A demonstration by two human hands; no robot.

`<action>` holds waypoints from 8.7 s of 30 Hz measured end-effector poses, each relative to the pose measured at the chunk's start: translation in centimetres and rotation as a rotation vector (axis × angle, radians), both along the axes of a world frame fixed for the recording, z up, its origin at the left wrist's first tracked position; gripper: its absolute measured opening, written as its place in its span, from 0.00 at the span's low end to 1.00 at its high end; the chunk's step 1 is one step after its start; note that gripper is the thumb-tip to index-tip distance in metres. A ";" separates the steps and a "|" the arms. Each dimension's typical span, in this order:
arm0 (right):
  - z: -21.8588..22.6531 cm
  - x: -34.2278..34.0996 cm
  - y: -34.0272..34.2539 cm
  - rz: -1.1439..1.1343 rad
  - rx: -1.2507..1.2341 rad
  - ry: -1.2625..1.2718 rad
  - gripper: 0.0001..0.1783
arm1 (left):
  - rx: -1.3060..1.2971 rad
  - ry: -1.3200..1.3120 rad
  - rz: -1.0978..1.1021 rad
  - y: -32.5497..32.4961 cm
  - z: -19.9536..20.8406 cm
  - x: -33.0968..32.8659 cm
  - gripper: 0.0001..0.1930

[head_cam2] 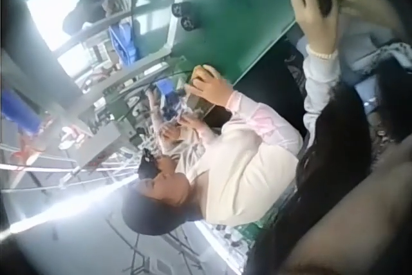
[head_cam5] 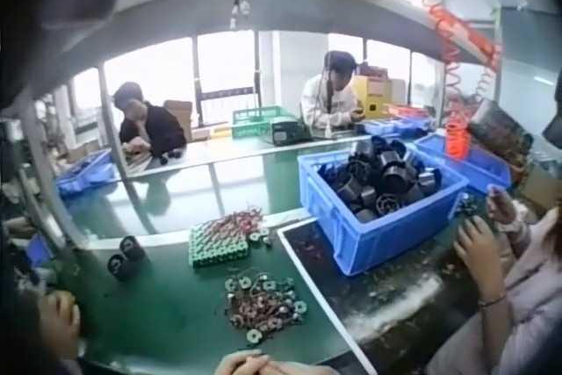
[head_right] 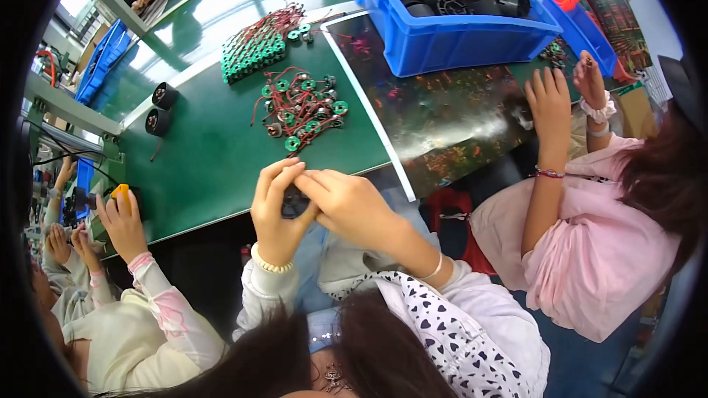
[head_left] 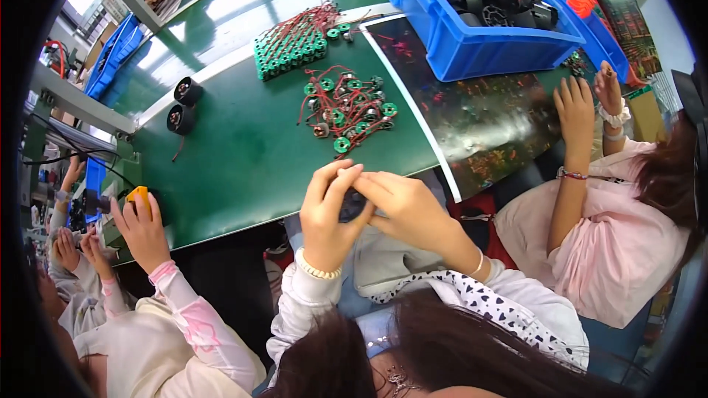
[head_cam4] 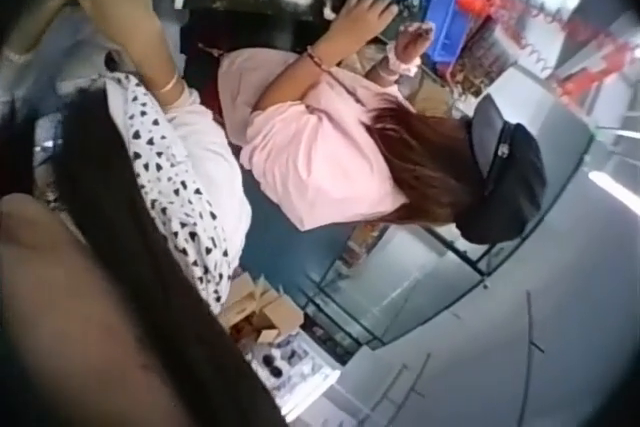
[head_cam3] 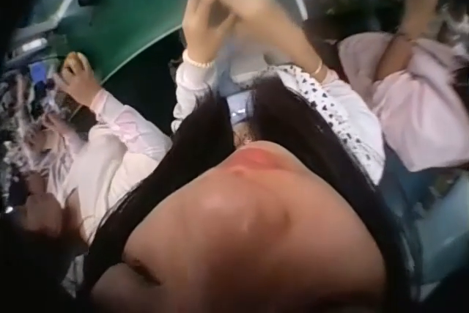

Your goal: Assembling electronic components and plastic housing units on a production line.

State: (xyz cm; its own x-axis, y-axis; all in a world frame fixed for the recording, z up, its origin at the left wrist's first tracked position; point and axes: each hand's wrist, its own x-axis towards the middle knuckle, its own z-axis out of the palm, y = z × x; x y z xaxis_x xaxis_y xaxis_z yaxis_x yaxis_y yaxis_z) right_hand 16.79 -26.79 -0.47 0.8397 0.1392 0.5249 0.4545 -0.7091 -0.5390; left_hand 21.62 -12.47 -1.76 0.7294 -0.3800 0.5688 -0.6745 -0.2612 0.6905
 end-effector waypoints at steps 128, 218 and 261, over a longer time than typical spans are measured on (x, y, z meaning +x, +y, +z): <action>-2.0 -4.3 4.0 0.268 1.488 0.431 0.13 | -0.185 -0.211 -0.040 2.3 3.6 -4.9 0.37; 16.6 9.8 -16.0 -0.516 -0.061 -0.355 0.31 | 0.282 -0.203 0.582 6.0 -2.4 3.5 0.26; 4.3 0.7 -10.9 -0.662 -0.100 -0.192 0.23 | 0.135 -0.054 0.416 5.7 -1.7 3.8 0.26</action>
State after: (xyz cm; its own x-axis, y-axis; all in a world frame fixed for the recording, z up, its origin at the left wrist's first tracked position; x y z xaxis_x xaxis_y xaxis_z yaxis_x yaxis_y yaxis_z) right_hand 17.51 -37.67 3.87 0.6583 -0.3151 0.6836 -0.0104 -0.9119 -0.4103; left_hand 25.42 -6.78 -3.49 0.8067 -0.1338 0.5756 -0.5270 -0.6037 0.5982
